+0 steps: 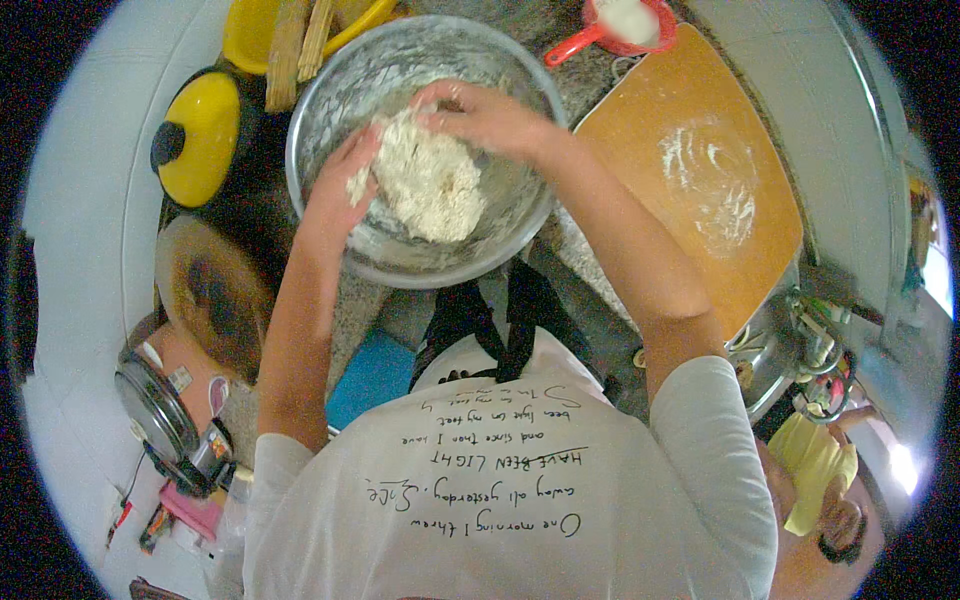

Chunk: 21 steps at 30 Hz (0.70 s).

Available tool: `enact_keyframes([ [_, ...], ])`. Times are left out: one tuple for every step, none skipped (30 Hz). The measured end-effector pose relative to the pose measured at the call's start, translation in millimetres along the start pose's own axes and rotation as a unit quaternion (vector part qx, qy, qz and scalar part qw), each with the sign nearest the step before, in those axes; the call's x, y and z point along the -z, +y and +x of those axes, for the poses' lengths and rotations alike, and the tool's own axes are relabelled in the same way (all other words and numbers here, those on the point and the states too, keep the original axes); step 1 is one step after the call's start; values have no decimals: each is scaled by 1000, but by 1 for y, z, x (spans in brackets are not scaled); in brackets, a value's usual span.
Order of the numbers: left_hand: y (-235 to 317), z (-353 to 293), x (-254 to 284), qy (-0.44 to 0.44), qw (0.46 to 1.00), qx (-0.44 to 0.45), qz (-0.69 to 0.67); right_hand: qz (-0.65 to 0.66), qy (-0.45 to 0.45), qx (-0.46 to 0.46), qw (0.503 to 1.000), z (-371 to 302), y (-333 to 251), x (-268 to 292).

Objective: The person kneads a large mass of dough in a metal bowl using both hands. They repeatedly press, fold, and turn the dough to combine it into a cohesive ball. A second person is visible in the background but does not assist with the task.

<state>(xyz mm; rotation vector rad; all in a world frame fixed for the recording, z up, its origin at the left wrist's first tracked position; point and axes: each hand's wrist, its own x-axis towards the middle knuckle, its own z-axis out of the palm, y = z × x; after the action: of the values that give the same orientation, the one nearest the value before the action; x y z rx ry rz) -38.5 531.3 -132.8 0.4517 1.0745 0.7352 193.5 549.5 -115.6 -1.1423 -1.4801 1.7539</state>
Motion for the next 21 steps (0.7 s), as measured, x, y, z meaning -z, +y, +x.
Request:
enact_keyframes([
  [13, -21, -16, 6, 1000, -1, 31, -115, 17, 52, 992, -5, -1, 1],
  [22, -34, -28, 13, 998, -3, 62, -228, 31, 103, 968, -11, -5, 1],
  [24, -35, -35, 13, 998, 7, 55, -293, 73, 116, 946, -17, -14, -2],
  [22, -33, -36, 12, 999, 16, 48, -295, 96, 130, 942, -21, -22, -5],
  [21, -26, -39, 9, 999, 22, 41, -301, 119, 147, 935, -24, -32, -2],
  [15, -14, -35, 23, 999, 9, 34, -307, 141, 162, 927, -30, -42, 6],
  [4, -7, -23, 46, 999, 1, 28, -291, 138, 165, 932, -41, -62, 13],
  [7, -8, -30, 68, 997, -8, 24, -293, 145, 166, 930, -46, -70, 24],
  [12, -16, -38, 131, 989, 8, 72, -295, 151, 167, 929, -51, -75, 37],
  [12, -22, -39, 121, 990, -4, 77, -296, 156, 168, 927, -57, -78, 51],
  [11, -24, -36, 106, 991, -16, 83, -282, 205, 145, 926, -63, -75, 67],
  [8, -22, -29, 92, 991, -27, 88, -221, 222, 129, 941, -64, -67, 92],
  [0, -11, -15, 86, 993, -19, 81, -159, 236, 114, 952, -67, -61, 114],
  [-1, -11, -17, 89, 992, -15, 87, -80, 232, 68, 967, -76, -61, 125],
  [-1, -13, -21, 94, 991, -13, 92, -1, 224, 23, 974, -83, -65, 133],
  [0, -16, -26, 99, 990, -11, 96, 78, 214, -23, 973, -85, -70, 135],
  [4, -21, -29, 91, 991, -4, 102, 166, 211, -23, 963, -91, -76, 121],
  [2, -20, -28, 90, 989, 6, 113, 186, 183, -38, 964, -94, -70, 109],
  [2, -16, -27, 90, 988, 17, 124, 206, 156, -54, 964, -95, -57, 95],
  [0, -14, -26, 91, 986, 28, 135, 227, 127, -69, 963, -96, -44, 81],
  [7, -20, -35, 96, 981, 49, 160, 143, 110, -116, 977, -97, -37, 65],
])
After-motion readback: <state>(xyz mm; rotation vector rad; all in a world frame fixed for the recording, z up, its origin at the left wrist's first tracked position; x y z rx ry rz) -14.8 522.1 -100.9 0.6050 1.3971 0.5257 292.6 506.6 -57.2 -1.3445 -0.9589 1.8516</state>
